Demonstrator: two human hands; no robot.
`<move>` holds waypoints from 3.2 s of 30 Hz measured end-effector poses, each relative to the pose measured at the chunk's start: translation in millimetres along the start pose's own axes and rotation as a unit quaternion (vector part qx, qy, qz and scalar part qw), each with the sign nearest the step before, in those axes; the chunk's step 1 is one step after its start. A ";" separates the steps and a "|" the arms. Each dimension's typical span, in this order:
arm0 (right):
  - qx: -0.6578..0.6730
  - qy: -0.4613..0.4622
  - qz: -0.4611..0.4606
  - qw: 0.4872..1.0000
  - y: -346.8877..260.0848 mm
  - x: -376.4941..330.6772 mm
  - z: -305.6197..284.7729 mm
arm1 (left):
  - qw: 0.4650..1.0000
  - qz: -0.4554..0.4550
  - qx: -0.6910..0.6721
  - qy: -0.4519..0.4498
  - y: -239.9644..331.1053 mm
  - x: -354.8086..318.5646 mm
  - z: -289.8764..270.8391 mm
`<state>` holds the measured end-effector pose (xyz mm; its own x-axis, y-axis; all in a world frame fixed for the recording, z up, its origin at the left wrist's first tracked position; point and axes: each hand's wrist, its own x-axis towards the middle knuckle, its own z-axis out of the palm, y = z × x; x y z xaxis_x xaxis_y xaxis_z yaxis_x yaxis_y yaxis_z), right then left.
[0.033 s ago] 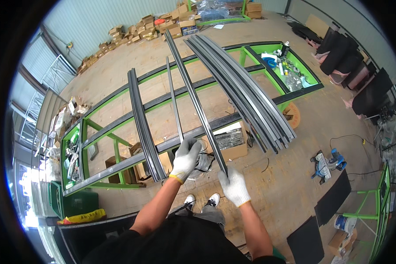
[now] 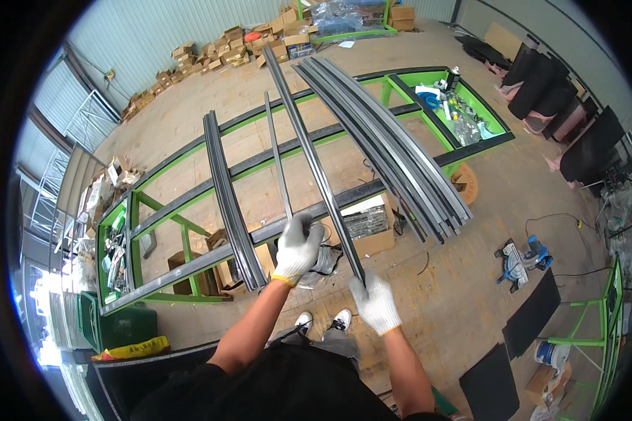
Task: The person assembles a window frame by securing metal profiles to a mesh screen using a cordless drill, hammer, and screwdriver. They cut metal rods to length with a miter saw and fit them into the frame, then fasten the components together.
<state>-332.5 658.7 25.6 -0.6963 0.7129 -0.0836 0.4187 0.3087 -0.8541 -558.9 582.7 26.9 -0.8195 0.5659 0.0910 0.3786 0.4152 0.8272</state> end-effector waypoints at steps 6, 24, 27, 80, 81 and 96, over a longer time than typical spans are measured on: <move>0.011 0.121 0.043 0.992 -38.1 -91.4 6.1 | 0.904 0.342 0.255 -0.019 -50.0 117.2 -25.2; -0.038 0.248 0.214 0.944 -103.7 -244.7 123.1 | 0.916 0.261 0.278 -0.129 -137.8 164.8 -44.9; -0.006 0.256 0.224 0.940 -110.3 -251.9 132.8 | 0.909 0.226 0.310 -0.160 -125.7 157.8 -54.0; -0.168 0.540 0.655 0.501 -131.8 -974.4 319.6 | 0.371 0.288 0.078 -0.879 48.2 -825.6 -34.7; -0.201 0.570 0.632 0.484 -137.9 -955.8 319.1 | 0.391 0.158 0.076 -0.904 46.2 -840.6 -27.2; 0.003 0.744 0.547 0.383 -49.9 -713.3 191.4 | 0.157 0.060 -0.124 -0.978 189.2 -899.3 -2.1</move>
<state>31.6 14.3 29.6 0.9998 -0.0153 -0.0118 -0.0191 -0.6854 -0.7279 248.7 150.8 102.7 0.9785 -0.2042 -0.0290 0.1132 0.4143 0.9031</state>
